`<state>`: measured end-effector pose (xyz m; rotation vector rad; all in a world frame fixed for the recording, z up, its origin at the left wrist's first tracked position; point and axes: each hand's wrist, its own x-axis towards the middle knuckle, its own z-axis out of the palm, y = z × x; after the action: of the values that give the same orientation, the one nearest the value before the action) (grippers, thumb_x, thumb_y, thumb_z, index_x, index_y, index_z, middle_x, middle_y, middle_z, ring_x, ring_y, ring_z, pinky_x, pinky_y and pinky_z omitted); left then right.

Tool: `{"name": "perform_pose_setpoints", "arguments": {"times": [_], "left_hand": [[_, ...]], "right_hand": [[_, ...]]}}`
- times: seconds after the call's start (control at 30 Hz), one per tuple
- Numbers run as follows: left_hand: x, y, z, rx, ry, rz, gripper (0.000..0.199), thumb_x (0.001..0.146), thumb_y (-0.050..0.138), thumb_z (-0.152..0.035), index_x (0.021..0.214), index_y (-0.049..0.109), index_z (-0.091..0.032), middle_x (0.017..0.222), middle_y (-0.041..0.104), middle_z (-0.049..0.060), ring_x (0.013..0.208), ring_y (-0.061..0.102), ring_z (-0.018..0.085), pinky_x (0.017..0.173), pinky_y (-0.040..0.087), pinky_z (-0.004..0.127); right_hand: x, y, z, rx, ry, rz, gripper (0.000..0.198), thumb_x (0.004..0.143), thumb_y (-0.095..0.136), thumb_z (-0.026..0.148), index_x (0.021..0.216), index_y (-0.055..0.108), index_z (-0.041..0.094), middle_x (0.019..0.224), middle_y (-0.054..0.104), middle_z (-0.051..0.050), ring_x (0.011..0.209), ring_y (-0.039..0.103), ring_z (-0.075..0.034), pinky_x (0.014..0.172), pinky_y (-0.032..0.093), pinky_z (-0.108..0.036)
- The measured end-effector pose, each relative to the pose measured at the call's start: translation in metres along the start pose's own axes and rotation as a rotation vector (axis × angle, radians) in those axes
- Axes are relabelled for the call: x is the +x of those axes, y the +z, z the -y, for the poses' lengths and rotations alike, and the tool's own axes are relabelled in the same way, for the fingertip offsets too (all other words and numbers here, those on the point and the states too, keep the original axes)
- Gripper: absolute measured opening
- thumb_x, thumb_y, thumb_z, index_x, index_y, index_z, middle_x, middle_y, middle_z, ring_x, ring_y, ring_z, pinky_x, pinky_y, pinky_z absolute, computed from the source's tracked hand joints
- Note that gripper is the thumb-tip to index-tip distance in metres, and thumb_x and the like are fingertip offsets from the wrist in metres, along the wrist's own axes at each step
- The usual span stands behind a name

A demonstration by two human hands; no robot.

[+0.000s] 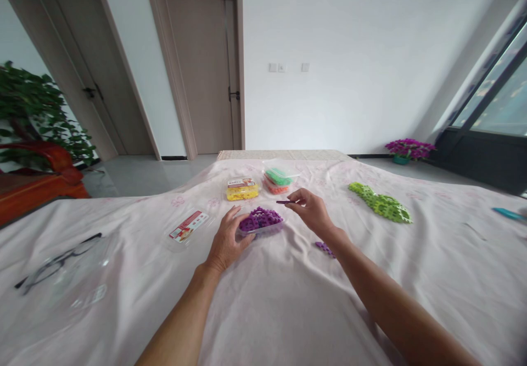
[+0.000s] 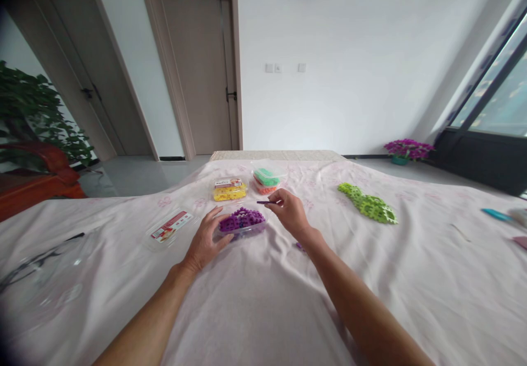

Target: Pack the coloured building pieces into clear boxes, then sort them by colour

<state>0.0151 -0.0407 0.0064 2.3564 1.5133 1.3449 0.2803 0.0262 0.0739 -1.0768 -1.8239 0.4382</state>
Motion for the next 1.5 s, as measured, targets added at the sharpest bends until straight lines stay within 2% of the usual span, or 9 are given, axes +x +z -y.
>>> {"name": "perform_pose_setpoints", "arguments": {"times": [0.07,0.2,0.53,0.67,0.77,0.9,1.1,1.33,1.5], "left_hand": [[0.0,0.0,0.0,0.001,0.0,-0.002,0.046,0.082,0.064,-0.036,0.125,0.054,-0.022,0.141,0.044,0.012,0.137,0.035,0.028,0.112,0.034,0.05],[0.0,0.001,0.001,-0.007,0.01,-0.009,0.046,0.082,0.064,-0.037,0.125,0.054,-0.024,0.141,0.044,0.011,0.137,0.035,0.029,0.112,0.035,0.051],[0.0,0.0,-0.001,-0.005,0.019,-0.014,0.044,0.082,0.064,-0.035,0.124,0.054,-0.023,0.141,0.044,0.011,0.136,0.037,0.029,0.111,0.035,0.051],[0.0,-0.001,-0.001,-0.012,0.029,-0.021,0.045,0.082,0.064,-0.034,0.124,0.054,-0.023,0.141,0.044,0.011,0.136,0.037,0.029,0.112,0.035,0.05],[0.0,-0.001,-0.001,-0.013,0.039,-0.023,0.048,0.082,0.064,-0.035,0.127,0.051,-0.022,0.141,0.044,0.012,0.136,0.037,0.029,0.112,0.035,0.05],[0.0,-0.001,0.001,-0.005,0.038,-0.004,0.054,0.083,0.063,-0.041,0.131,0.048,-0.021,0.145,0.039,0.013,0.137,0.034,0.029,0.112,0.033,0.05],[-0.001,0.0,0.004,-0.013,-0.009,0.002,0.055,0.084,0.061,-0.044,0.132,0.047,-0.023,0.147,0.035,0.013,0.139,0.031,0.029,0.113,0.031,0.051],[-0.002,0.001,0.003,-0.046,-0.026,0.006,0.056,0.084,0.061,-0.042,0.134,0.045,-0.023,0.149,0.033,0.013,0.139,0.032,0.028,0.113,0.031,0.05],[-0.002,0.001,0.003,-0.042,-0.025,0.007,0.055,0.084,0.061,-0.042,0.133,0.046,-0.022,0.148,0.034,0.013,0.139,0.032,0.029,0.113,0.031,0.05]], "right_hand": [[-0.003,0.012,-0.002,-0.028,-0.067,0.028,0.016,0.076,0.07,0.033,0.082,0.062,0.02,0.088,0.068,-0.003,0.079,0.062,-0.018,0.072,0.049,-0.031],[-0.011,0.02,-0.003,-0.149,-0.131,0.218,0.014,0.077,0.07,0.031,0.088,0.067,0.023,0.093,0.069,-0.003,0.089,0.062,-0.021,0.083,0.047,-0.035],[-0.012,0.009,0.006,-0.212,-0.055,0.32,0.015,0.086,0.057,0.029,0.091,0.071,0.024,0.097,0.072,-0.004,0.095,0.063,-0.022,0.091,0.045,-0.036],[-0.009,-0.014,-0.012,-0.241,0.123,0.284,0.02,0.083,0.058,0.031,0.097,0.069,0.021,0.098,0.071,-0.006,0.088,0.065,-0.02,0.079,0.048,-0.03],[-0.007,-0.041,-0.027,-0.374,0.264,0.463,0.026,0.075,0.066,0.035,0.096,0.07,0.02,0.095,0.071,-0.007,0.083,0.065,-0.021,0.073,0.047,-0.03],[-0.013,-0.073,-0.038,-0.558,0.325,0.706,0.043,0.058,0.077,0.041,0.096,0.069,0.022,0.097,0.069,-0.006,0.084,0.063,-0.024,0.069,0.043,-0.031],[-0.035,-0.088,-0.033,-0.67,0.347,0.892,0.051,0.047,0.082,0.035,0.094,0.065,0.024,0.095,0.065,-0.004,0.085,0.06,-0.027,0.063,0.037,-0.03],[-0.035,-0.082,-0.038,-0.639,0.295,0.878,0.04,0.053,0.079,0.035,0.088,0.062,0.023,0.082,0.064,-0.002,0.075,0.058,-0.023,0.059,0.035,-0.028],[-0.022,-0.073,-0.038,-0.475,0.349,0.589,0.052,0.068,0.071,0.044,0.113,0.056,0.024,0.088,0.066,-0.003,0.073,0.061,-0.017,0.062,0.041,-0.027]]}}
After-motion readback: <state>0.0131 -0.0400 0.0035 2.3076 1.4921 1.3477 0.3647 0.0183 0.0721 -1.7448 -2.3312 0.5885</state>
